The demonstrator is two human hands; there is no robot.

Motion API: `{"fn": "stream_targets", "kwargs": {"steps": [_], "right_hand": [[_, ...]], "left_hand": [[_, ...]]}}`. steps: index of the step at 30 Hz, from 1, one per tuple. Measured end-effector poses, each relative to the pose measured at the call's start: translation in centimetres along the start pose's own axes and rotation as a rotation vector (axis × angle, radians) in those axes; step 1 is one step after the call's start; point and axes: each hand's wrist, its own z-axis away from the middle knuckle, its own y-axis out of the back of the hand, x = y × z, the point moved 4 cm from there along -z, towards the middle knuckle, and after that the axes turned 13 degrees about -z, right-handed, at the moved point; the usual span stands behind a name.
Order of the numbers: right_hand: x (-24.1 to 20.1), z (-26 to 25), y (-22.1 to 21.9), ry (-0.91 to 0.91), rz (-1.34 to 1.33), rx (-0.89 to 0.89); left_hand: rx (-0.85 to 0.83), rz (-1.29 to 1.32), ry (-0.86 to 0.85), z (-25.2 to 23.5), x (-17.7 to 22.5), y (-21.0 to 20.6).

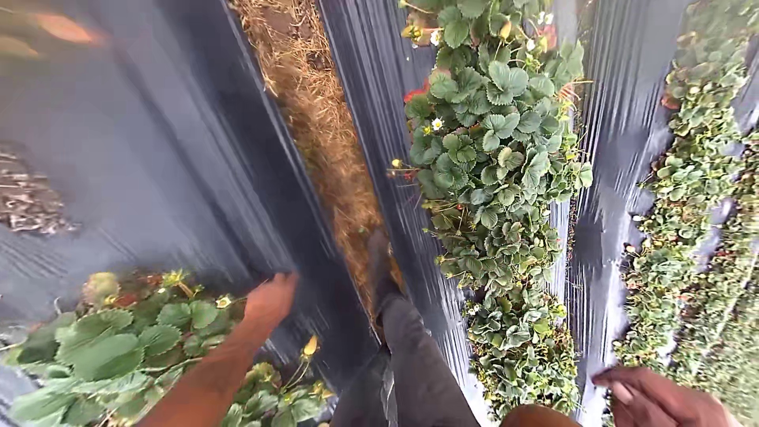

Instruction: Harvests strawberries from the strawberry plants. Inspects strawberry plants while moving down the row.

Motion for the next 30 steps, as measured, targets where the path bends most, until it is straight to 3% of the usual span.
{"fn": "stream_targets", "kwargs": {"steps": [2,4,7,10,13,16,18,21,24,28,30], "right_hand": [[3.4,-13.3,-0.9,0.018,0.240,0.098],[7.7,-25.6,-2.6,-0.203,0.355,0.094],[11.5,-35.1,-5.1,-0.390,0.295,0.221],[12.5,-35.4,-7.6,-0.299,0.214,0.219],[14.2,-31.8,-6.7,-0.249,-0.082,0.365],[13.9,-29.3,-4.3,-0.321,-0.402,0.378],[13.7,-29.8,-3.3,-0.362,-0.342,0.334],[13.2,-30.2,-3.4,-0.372,-0.142,0.290],[12.6,-29.4,-4.2,-0.322,-0.241,0.336],[11.6,-29.2,-4.9,-0.251,-0.613,0.408],[10.9,-28.7,-4.3,-0.210,-0.716,0.434]], "left_hand": [[-0.040,-0.018,0.003,0.1,1.1,-1.0],[-0.115,0.008,0.003,1.4,1.8,-1.0],[-0.230,0.169,-0.089,6.2,2.9,0.2],[-0.412,0.302,-0.391,15.3,6.8,4.5],[-0.311,0.562,-0.630,18.8,12.9,11.0],[-0.080,0.839,-0.626,13.0,19.4,18.4],[0.087,0.938,-0.579,7.9,24.3,23.7],[0.163,0.857,-0.460,4.7,28.9,30.7],[0.220,0.670,-0.454,4.2,30.3,32.4],[0.267,0.791,-0.473,2.0,28.8,32.4],[0.193,0.898,-0.530,1.1,27.7,32.5]]}}
